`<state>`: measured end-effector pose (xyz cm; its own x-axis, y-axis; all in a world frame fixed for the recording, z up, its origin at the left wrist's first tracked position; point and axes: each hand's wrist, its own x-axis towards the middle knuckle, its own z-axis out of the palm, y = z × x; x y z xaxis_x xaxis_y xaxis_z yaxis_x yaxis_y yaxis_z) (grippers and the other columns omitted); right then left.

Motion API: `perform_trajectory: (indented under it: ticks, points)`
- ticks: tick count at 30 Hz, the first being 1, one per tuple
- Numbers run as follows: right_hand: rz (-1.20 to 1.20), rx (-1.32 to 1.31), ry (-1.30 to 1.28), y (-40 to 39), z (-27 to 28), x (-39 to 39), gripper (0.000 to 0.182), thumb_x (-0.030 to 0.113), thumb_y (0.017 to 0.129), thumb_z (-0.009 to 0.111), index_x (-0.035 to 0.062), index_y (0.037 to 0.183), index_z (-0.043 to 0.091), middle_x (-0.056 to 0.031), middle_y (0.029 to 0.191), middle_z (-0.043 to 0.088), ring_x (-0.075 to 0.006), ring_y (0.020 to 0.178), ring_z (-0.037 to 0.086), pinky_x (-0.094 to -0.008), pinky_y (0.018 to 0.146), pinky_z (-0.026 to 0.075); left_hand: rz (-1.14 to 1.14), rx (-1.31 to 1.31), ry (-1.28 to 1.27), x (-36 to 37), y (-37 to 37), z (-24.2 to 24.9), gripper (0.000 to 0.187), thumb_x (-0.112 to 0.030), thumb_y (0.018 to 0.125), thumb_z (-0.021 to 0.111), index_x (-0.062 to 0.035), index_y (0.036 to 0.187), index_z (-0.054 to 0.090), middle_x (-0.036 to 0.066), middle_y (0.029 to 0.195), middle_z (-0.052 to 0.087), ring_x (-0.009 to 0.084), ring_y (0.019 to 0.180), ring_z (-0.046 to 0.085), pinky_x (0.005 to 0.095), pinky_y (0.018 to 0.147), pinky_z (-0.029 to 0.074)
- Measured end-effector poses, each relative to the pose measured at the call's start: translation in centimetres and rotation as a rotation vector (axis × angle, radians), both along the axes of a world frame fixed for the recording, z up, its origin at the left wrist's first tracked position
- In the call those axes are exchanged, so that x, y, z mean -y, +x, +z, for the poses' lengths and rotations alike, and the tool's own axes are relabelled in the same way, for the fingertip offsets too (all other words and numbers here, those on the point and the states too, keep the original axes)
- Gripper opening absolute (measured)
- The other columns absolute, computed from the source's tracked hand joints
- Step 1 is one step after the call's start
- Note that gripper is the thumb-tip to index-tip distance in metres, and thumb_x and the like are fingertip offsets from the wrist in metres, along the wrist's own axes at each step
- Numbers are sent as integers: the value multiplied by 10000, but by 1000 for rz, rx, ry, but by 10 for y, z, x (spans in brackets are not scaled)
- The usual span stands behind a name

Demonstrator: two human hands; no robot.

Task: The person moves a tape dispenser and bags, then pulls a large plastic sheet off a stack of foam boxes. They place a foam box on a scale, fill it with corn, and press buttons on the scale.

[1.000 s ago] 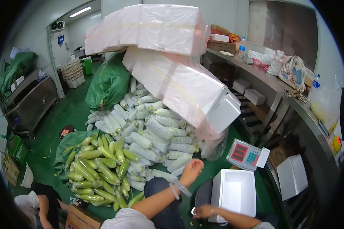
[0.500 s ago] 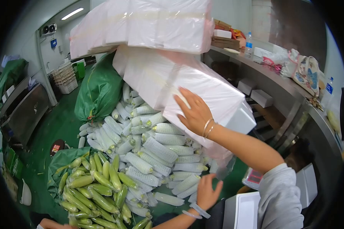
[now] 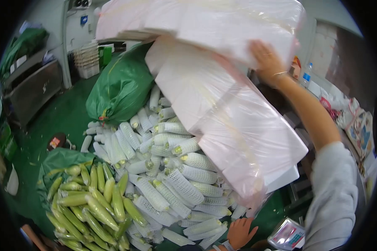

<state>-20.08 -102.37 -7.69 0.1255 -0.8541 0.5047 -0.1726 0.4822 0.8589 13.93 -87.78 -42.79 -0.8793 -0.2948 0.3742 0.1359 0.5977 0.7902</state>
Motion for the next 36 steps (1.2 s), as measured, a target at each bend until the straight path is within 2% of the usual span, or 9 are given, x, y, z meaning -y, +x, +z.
perform_trajectory:
  ticks: [3, 5, 12, 14, 17, 23, 28, 30, 36]
  points:
    - [-437, 217, -260, -60, 25, -2, 727, 248, 748, 635, 10, 1341, 287, -165, 1384, 302, -245, 1264, 329, -335, 1001, 321, -97, 144, -4, -3, -7, -10, 393, -335, 781, 571, -77, 1072, 517, 124, 956, 540, 308, 910, 500, 425, 756, 393]
    - [-507, 684, -240, -120, 20, 7, 415, 170, 788, 472, 12, 1167, 525, -178, 1242, 477, -303, 1093, 506, -365, 893, 428, -132, 73, -131, -5, -11, -29, 405, -351, 773, 579, -95, 1080, 515, 76, 902, 561, 246, 862, 530, 375, 701, 401]
    - [267, 764, 152, 63, -139, -11, 233, 244, 710, 619, 48, 833, 592, -107, 872, 558, -256, 856, 536, -379, 710, 442, -138, 87, -103, -8, -9, -23, 389, -353, 790, 573, -89, 1069, 513, 91, 872, 568, 259, 799, 542, 396, 683, 398]
    - [132, 806, 199, 84, -185, -1, 305, 298, 717, 626, 34, 864, 581, -105, 925, 532, -250, 907, 501, -370, 739, 413, -169, 130, -119, -14, -3, -24, 381, -349, 793, 571, -93, 1069, 513, 94, 870, 570, 260, 808, 543, 387, 692, 399]
    - [279, 343, 6, 68, -230, 32, 363, 340, 738, 603, 26, 916, 561, -94, 965, 531, -236, 895, 495, -377, 740, 398, -188, 153, -89, -14, 6, -11, 335, -292, 773, 568, -67, 1016, 520, 101, 862, 561, 267, 832, 539, 384, 696, 400]
    - [-227, 533, -396, 46, -241, 101, 80, 123, 784, 494, 72, 829, 535, -77, 853, 558, -219, 874, 531, -339, 707, 406, -211, 127, -239, -31, 12, -36, 292, -329, 776, 582, -105, 953, 523, 62, 775, 556, 242, 766, 551, 385, 668, 398]
    - [-131, 840, -479, 55, -201, 96, 103, 145, 794, 536, 57, 837, 567, -123, 824, 610, -278, 793, 601, -367, 664, 475, -107, 48, -180, -14, 17, -16, 290, -330, 795, 564, -112, 983, 526, 47, 767, 564, 228, 755, 564, 385, 671, 403]
    - [-163, 1350, -715, 72, -171, 92, 178, 170, 787, 556, 28, 887, 595, -168, 937, 623, -319, 915, 596, -381, 779, 476, -128, 101, -201, -11, 19, -10, 302, -330, 800, 560, -114, 1008, 523, 45, 776, 569, 226, 759, 568, 384, 673, 406]
    - [-209, 1519, -679, 81, -125, 94, 292, 187, 771, 541, 32, 1008, 610, -201, 1020, 605, -335, 985, 576, -374, 831, 464, -146, 155, -148, -4, 33, 0, 315, -278, 792, 564, -91, 1042, 514, 68, 838, 578, 246, 805, 556, 399, 693, 394]
